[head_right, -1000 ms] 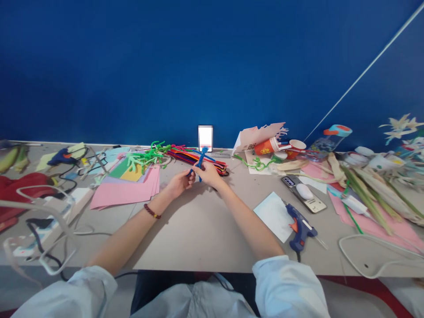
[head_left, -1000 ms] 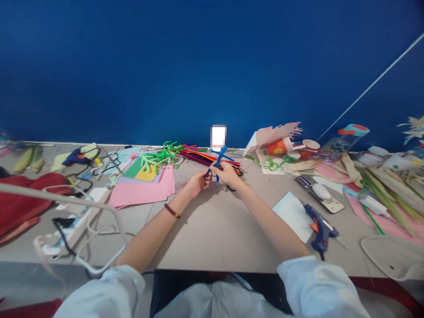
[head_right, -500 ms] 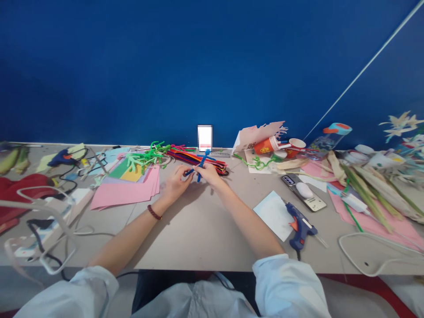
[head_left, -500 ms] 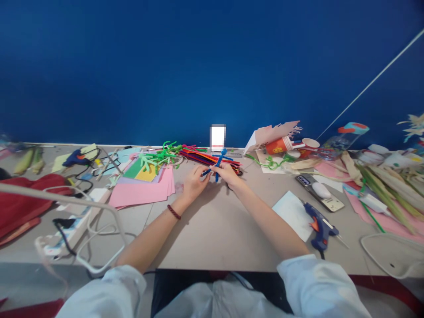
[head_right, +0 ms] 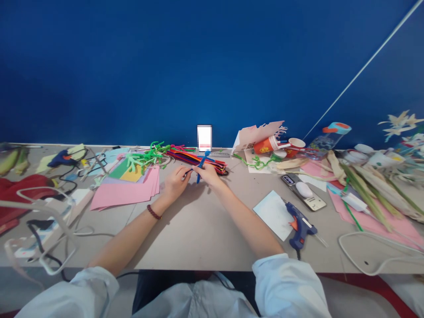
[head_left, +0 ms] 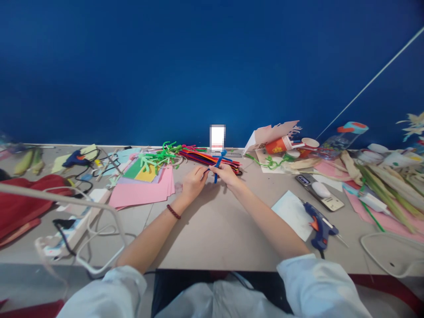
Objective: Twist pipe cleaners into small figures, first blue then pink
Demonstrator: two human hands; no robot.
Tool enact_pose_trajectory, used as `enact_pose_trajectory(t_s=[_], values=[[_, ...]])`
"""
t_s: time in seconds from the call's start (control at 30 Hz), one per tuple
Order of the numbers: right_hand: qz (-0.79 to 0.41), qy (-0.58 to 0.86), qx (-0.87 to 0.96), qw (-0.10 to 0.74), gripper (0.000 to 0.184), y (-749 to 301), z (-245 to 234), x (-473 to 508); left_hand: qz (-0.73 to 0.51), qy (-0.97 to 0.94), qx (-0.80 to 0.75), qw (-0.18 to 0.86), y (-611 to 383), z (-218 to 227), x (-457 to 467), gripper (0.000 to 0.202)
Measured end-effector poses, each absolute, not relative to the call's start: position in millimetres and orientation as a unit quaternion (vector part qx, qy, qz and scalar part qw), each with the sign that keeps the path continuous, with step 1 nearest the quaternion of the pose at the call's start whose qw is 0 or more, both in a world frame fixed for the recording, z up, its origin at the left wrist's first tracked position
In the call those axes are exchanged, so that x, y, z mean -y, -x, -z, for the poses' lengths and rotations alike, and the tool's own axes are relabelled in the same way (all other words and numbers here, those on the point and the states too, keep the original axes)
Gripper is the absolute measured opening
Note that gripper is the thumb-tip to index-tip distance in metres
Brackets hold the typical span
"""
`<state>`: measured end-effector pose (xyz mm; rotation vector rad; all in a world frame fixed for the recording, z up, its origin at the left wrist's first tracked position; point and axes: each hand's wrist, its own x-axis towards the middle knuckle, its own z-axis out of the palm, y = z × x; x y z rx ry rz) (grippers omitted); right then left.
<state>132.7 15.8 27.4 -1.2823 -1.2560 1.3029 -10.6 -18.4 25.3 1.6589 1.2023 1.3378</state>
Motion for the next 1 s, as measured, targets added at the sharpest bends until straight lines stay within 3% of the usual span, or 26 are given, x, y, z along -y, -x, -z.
enact_pose_trajectory(t_s=[0.13,0.23,0.47,0.63,0.8,1.0], values=[[-0.428,0.517,0.582,0.459,0.031,-134,-22,-19,-0.51,-0.671,-0.453,0.292,11,-22,16,0.011],[-0.413,0.488,0.613,0.464,0.027,-137,-23,-20,-0.524,-0.652,-0.435,0.333,11,-20,11,0.008],[-0.403,0.417,0.674,0.457,0.015,-146,-24,-20,-0.476,-0.41,-0.385,0.676,8,-20,5,0.02],[-0.472,0.354,0.666,0.457,0.018,-147,-28,-17,-0.419,-0.299,-0.288,0.808,10,-28,11,0.009],[-0.502,0.337,0.66,0.446,0.024,-149,-38,-13,-0.418,-0.31,-0.273,0.809,10,-28,11,0.011],[-0.448,0.439,0.642,0.441,0.022,-151,-40,-17,-0.5,-0.444,-0.328,0.667,7,-17,6,0.022]])
